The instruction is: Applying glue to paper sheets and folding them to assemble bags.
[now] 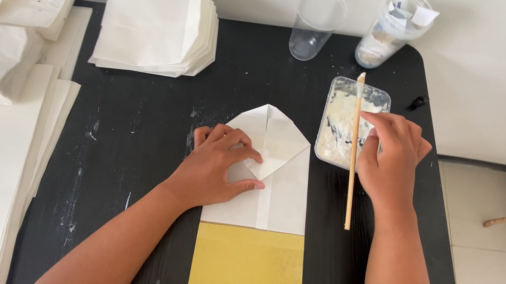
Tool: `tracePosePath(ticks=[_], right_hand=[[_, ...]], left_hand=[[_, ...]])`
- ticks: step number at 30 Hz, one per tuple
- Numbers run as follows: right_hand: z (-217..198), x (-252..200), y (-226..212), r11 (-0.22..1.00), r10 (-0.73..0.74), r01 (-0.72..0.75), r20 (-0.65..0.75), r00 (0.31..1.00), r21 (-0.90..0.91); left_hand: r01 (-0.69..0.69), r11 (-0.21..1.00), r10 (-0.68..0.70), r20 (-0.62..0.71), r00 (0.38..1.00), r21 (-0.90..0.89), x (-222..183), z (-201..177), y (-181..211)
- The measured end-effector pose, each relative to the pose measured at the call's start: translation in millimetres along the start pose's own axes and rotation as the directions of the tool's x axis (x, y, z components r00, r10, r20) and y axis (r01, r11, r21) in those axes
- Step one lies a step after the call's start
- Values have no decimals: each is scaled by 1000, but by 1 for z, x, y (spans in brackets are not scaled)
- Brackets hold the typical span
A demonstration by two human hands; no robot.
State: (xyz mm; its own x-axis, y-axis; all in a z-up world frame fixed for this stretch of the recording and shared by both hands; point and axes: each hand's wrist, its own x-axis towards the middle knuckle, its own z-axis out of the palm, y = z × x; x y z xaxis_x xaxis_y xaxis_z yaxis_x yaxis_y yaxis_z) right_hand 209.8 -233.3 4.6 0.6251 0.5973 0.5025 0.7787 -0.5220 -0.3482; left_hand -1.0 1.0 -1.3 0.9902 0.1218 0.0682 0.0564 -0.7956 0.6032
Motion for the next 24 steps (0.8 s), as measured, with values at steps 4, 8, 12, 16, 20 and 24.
tracePosePath(ticks=[4, 8, 12, 16, 20, 24], right_hand=[[-7, -3, -35, 985, -171, 167, -120, 978, -42], [14, -27, -75, 946, -290, 287, -4, 957, 153], [22, -37, -97, 947, -319, 261, 444, 838, 187], [29, -36, -96, 959, -282, 244, 531, 799, 143], [35, -34, -95, 964, -266, 214, 504, 822, 161], [32, -38, -97, 971, -235, 174, 517, 823, 164]], left_hand=[[-11, 1000, 11, -15, 1000, -4, 0, 1, -3], [-37, 999, 37, -40, 999, -3, -1, 2, -9], [-52, 999, 52, -46, 998, -7, 0, -4, -9], [-68, 998, 68, -60, 996, -1, 2, 0, -11], [-74, 997, 74, -49, 996, 3, 4, 0, -13], [-70, 998, 69, -31, 997, -4, 0, 0, -9]])
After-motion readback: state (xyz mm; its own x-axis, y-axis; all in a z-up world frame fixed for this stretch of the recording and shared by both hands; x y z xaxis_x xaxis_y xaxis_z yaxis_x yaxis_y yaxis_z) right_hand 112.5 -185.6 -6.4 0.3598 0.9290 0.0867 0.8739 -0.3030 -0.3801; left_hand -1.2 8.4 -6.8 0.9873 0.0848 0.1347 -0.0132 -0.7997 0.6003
